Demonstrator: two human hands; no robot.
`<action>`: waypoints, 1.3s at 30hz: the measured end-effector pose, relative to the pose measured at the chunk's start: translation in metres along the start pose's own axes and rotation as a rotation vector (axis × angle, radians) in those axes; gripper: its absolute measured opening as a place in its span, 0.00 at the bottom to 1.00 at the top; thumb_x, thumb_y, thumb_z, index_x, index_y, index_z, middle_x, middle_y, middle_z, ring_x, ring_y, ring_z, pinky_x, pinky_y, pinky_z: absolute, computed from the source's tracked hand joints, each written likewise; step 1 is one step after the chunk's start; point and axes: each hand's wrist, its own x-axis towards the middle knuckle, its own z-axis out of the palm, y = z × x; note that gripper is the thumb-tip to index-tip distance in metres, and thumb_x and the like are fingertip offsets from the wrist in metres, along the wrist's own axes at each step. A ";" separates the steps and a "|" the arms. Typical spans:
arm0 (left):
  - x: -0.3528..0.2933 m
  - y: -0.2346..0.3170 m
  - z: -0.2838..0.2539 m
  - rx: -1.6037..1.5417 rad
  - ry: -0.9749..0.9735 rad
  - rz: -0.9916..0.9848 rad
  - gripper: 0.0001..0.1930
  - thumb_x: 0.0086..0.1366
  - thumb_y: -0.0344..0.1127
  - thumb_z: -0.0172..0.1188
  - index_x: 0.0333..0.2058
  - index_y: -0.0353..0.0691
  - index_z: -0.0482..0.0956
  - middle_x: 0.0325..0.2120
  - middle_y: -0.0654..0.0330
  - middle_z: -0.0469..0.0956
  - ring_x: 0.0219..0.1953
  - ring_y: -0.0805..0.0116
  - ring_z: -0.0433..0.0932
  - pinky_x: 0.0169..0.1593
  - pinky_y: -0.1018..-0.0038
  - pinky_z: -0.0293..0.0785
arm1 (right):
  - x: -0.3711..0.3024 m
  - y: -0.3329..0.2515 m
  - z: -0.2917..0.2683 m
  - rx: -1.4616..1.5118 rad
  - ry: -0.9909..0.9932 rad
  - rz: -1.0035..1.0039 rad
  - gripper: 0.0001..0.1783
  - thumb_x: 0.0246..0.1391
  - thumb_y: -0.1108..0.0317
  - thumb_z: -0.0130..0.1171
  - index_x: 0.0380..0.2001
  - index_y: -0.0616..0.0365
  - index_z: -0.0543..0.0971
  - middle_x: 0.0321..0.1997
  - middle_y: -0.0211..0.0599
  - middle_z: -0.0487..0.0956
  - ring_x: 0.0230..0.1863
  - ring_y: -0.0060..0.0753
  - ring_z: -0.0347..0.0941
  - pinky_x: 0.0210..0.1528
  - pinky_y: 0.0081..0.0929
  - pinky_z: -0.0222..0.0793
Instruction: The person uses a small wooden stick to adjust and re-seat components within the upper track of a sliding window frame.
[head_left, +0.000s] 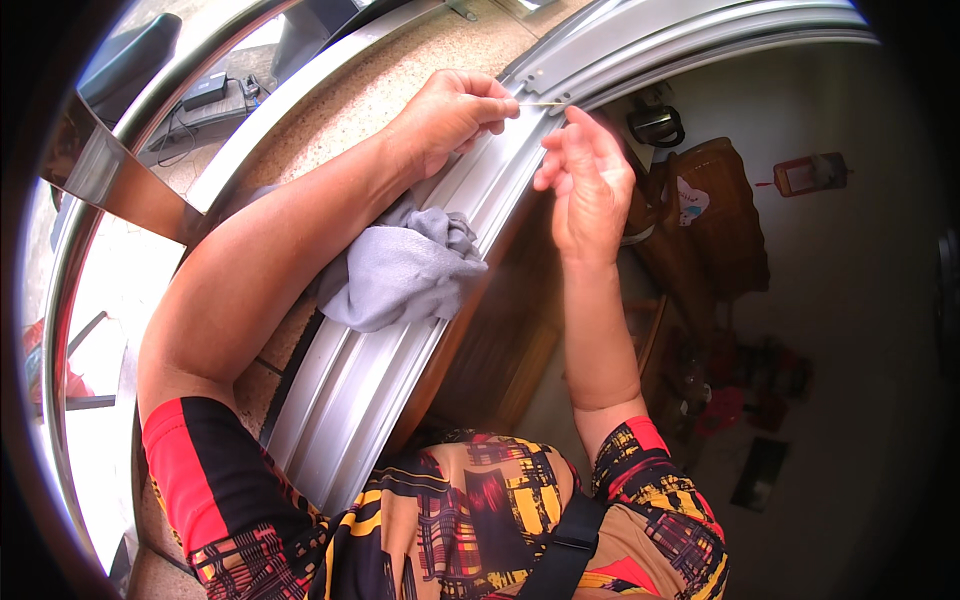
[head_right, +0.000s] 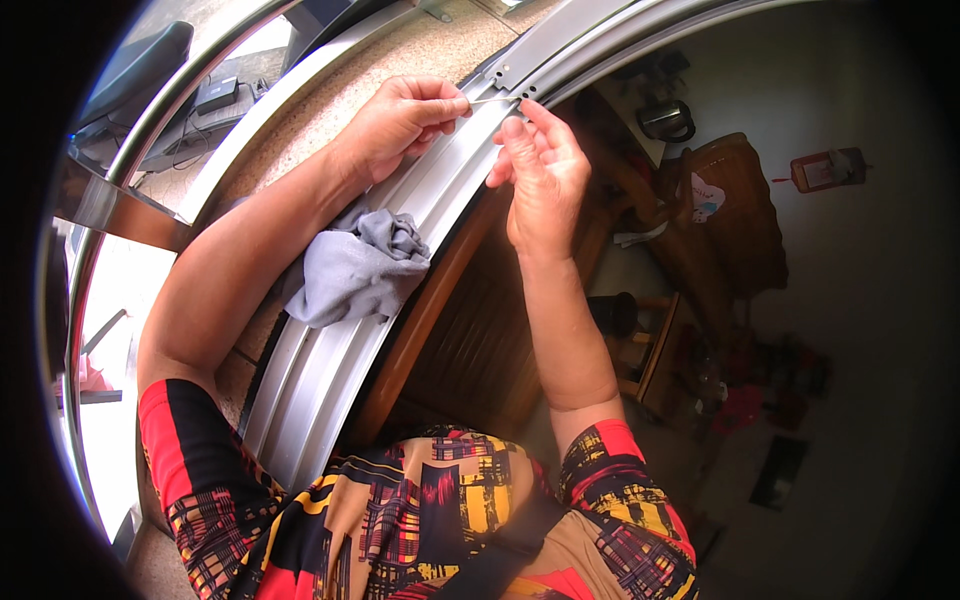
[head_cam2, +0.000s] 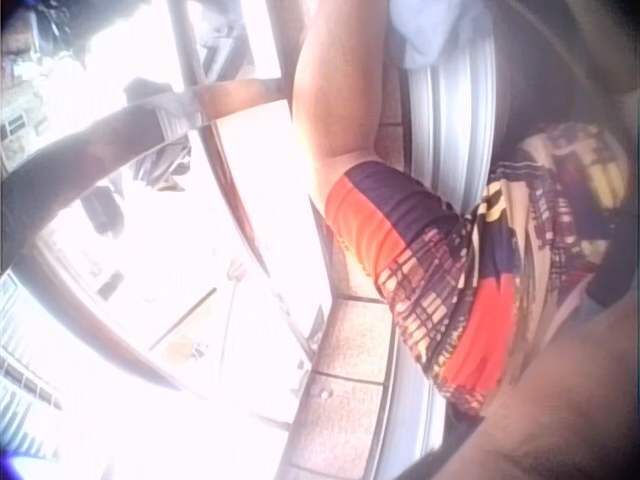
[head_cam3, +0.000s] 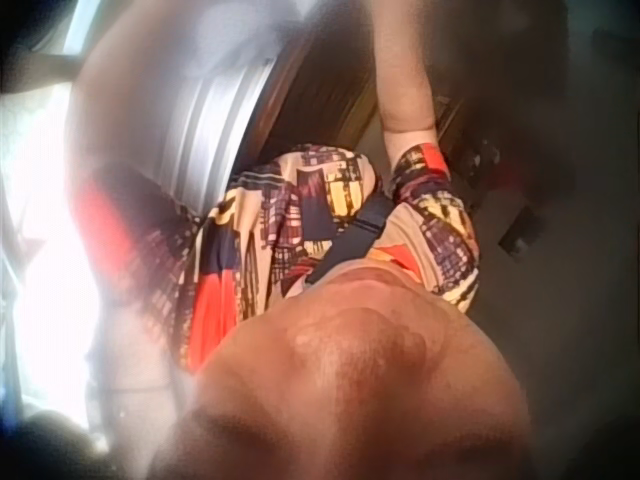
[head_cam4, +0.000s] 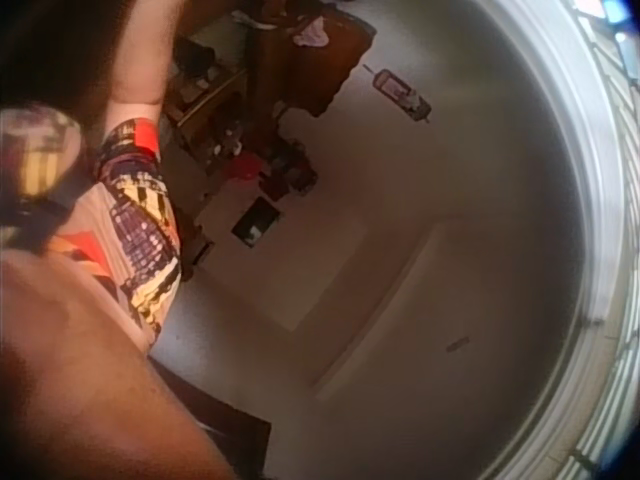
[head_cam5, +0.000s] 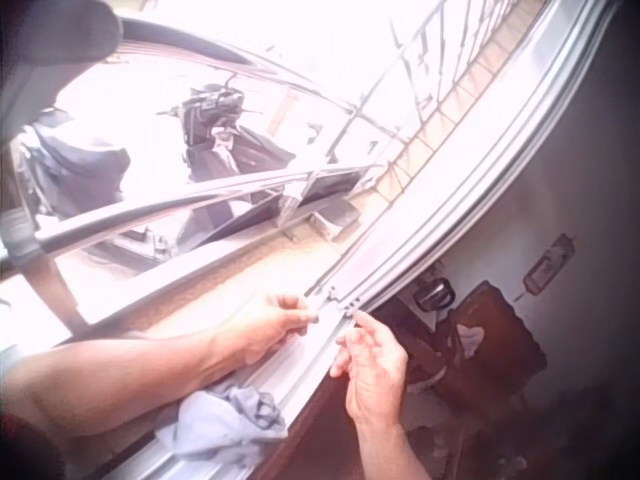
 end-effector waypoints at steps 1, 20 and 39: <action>0.000 -0.001 0.000 0.005 -0.009 0.003 0.04 0.61 0.33 0.61 0.29 0.42 0.79 0.18 0.70 0.72 0.16 0.86 0.61 0.18 0.87 0.51 | 0.006 0.001 -0.001 0.024 -0.013 0.038 0.26 0.55 0.65 0.63 0.49 0.75 0.69 0.29 0.40 0.76 0.19 0.20 0.68 0.21 0.16 0.66; -0.004 -0.006 -0.005 -0.061 -0.014 -0.064 0.05 0.63 0.32 0.57 0.30 0.39 0.78 0.20 0.68 0.73 0.17 0.85 0.61 0.19 0.86 0.53 | 0.002 -0.017 0.005 -0.074 0.067 -0.106 0.08 0.62 0.71 0.50 0.34 0.66 0.74 0.25 0.39 0.78 0.19 0.24 0.71 0.21 0.20 0.69; -0.008 -0.010 -0.026 -0.087 0.034 -0.094 0.10 0.68 0.36 0.48 0.28 0.40 0.71 0.18 0.64 0.70 0.14 0.82 0.57 0.15 0.84 0.50 | -0.089 -0.118 0.144 -0.315 -1.440 0.150 0.08 0.41 0.67 0.57 0.24 0.59 0.78 0.20 0.49 0.77 0.21 0.52 0.74 0.22 0.41 0.69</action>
